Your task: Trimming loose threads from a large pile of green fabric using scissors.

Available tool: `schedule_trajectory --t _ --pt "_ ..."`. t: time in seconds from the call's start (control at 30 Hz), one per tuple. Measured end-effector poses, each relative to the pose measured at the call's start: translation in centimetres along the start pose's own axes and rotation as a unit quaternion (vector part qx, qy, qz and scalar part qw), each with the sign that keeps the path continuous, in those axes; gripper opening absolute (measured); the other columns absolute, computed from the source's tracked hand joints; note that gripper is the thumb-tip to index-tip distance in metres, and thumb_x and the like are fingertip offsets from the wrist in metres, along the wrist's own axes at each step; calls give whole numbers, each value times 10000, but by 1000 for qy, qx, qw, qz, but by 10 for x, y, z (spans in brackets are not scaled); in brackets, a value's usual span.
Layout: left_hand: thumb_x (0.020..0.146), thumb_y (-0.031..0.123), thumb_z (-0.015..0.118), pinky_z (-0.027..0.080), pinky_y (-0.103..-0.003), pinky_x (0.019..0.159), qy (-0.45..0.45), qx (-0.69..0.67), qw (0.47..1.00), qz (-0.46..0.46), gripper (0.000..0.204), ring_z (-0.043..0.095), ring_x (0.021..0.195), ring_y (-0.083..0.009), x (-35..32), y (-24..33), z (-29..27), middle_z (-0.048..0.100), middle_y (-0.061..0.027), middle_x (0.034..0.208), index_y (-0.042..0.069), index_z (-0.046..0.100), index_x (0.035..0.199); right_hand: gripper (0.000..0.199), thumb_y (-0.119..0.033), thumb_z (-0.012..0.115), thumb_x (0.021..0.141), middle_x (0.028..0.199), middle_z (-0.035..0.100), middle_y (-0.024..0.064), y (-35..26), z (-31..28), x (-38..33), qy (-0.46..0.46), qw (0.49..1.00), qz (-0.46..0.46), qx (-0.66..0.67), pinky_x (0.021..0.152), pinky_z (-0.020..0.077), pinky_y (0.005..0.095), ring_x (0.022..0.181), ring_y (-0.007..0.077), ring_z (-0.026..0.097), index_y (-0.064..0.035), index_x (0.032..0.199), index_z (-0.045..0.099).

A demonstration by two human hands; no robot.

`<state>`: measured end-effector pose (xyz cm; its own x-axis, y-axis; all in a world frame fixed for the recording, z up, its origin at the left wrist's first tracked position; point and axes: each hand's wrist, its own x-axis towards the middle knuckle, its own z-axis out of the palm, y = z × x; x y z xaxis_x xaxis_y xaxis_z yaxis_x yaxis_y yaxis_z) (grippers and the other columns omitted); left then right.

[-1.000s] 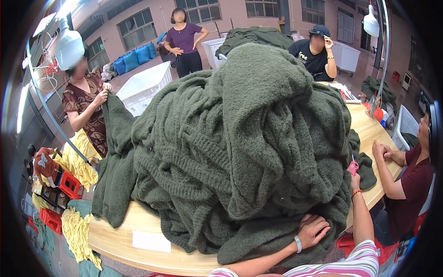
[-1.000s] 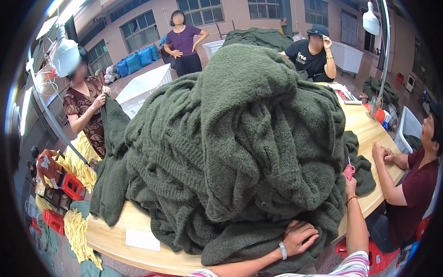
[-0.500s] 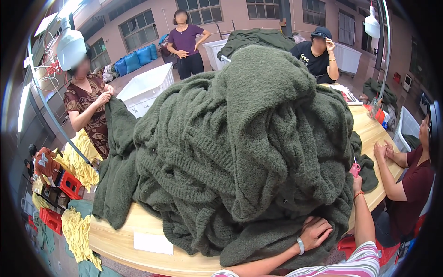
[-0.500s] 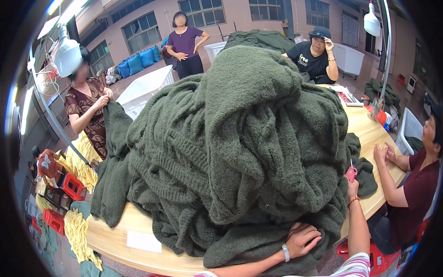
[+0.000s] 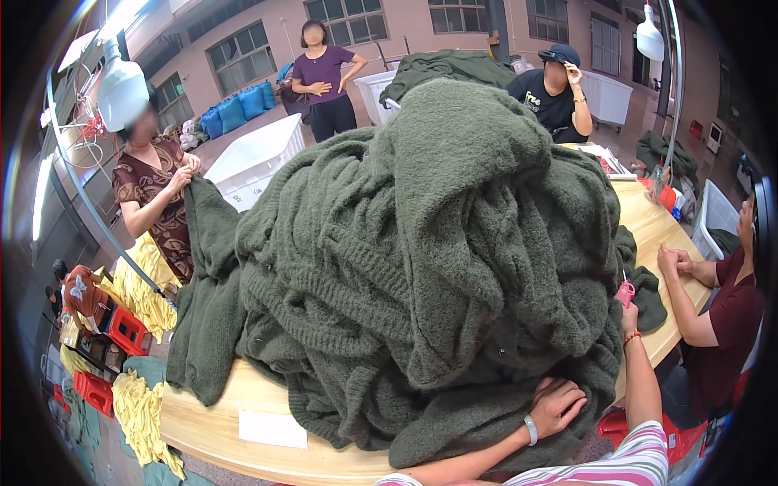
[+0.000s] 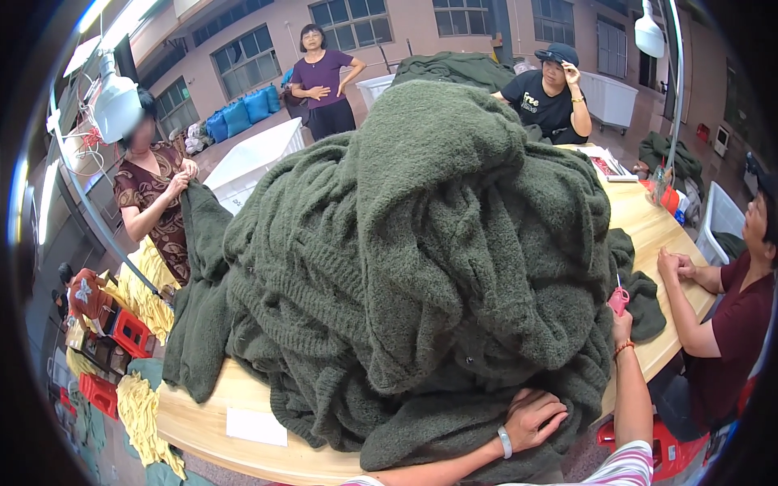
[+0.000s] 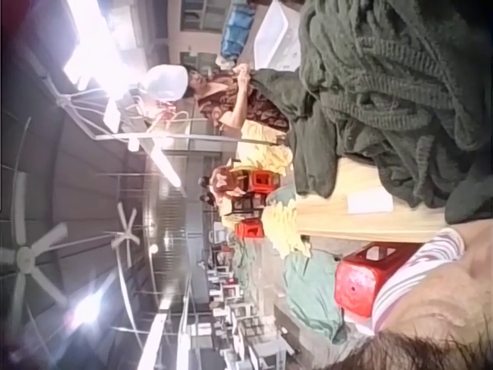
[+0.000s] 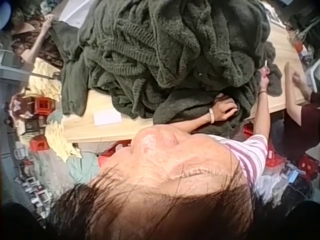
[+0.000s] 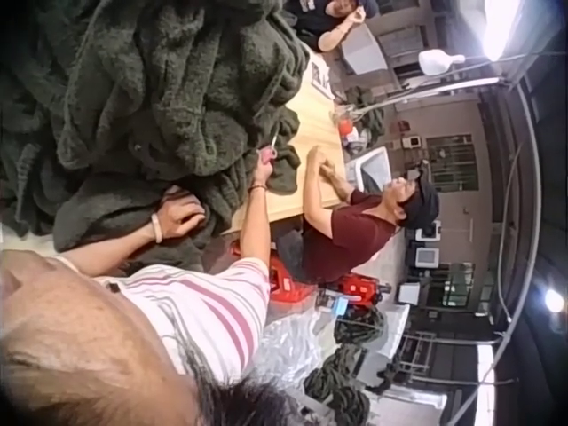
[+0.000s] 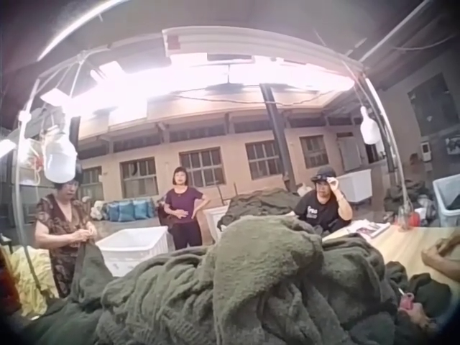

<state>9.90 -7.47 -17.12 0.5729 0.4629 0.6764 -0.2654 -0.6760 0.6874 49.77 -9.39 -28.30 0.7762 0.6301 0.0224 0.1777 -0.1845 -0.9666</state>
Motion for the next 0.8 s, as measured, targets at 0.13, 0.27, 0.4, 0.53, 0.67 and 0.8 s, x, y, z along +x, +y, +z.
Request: schedule_trajectory --t 0.13,0.27,0.4,0.53,0.67,0.8 --pt "765 128 661 384 -324 730 12 -3 1000 9 107 564 746 -202 0 -1 1 576 -33 810 77 615 847 332 -278 553 912 965 628 10 5 2 -3 11 1000 -19 13 787 437 244 871 79 536 9 1070 604" --pt "763 128 663 382 -326 725 -3 1 1000 1 110 563 747 -200 1 0 -1 576 -33 806 76 616 848 307 -269 595 885 913 622 2 2 1 2 25 999 -27 30 749 444 246 823 78 537 3 1024 622" --pt "765 129 662 379 -324 723 -1 1 1000 0 109 560 747 -199 1 0 -1 573 -33 802 76 616 849 284 -261 637 857 862 616 -6 2 3 2 41 997 -40 48 710 452 248 775 76 537 -3 977 639" --pt "765 128 661 377 -322 723 4 -3 1000 -2 109 557 744 -201 1 0 1 569 -33 800 75 616 848 263 -252 678 830 811 611 -15 1 3 1 55 995 -56 61 672 459 250 726 74 538 -10 931 656" --pt "767 127 659 378 -324 720 2 0 1000 1 106 558 742 -202 2 1 -1 567 -34 796 75 617 848 214 -226 636 852 822 604 -17 -10 7 -7 51 996 -59 36 633 462 243 705 78 549 -23 920 627" --pt "770 127 655 380 -326 721 0 -3 1000 3 101 557 742 -203 1 0 -1 565 -33 796 75 618 848 215 -224 650 842 830 608 -13 -12 7 -8 50 996 -49 49 660 460 247 722 79 549 -23 915 629"
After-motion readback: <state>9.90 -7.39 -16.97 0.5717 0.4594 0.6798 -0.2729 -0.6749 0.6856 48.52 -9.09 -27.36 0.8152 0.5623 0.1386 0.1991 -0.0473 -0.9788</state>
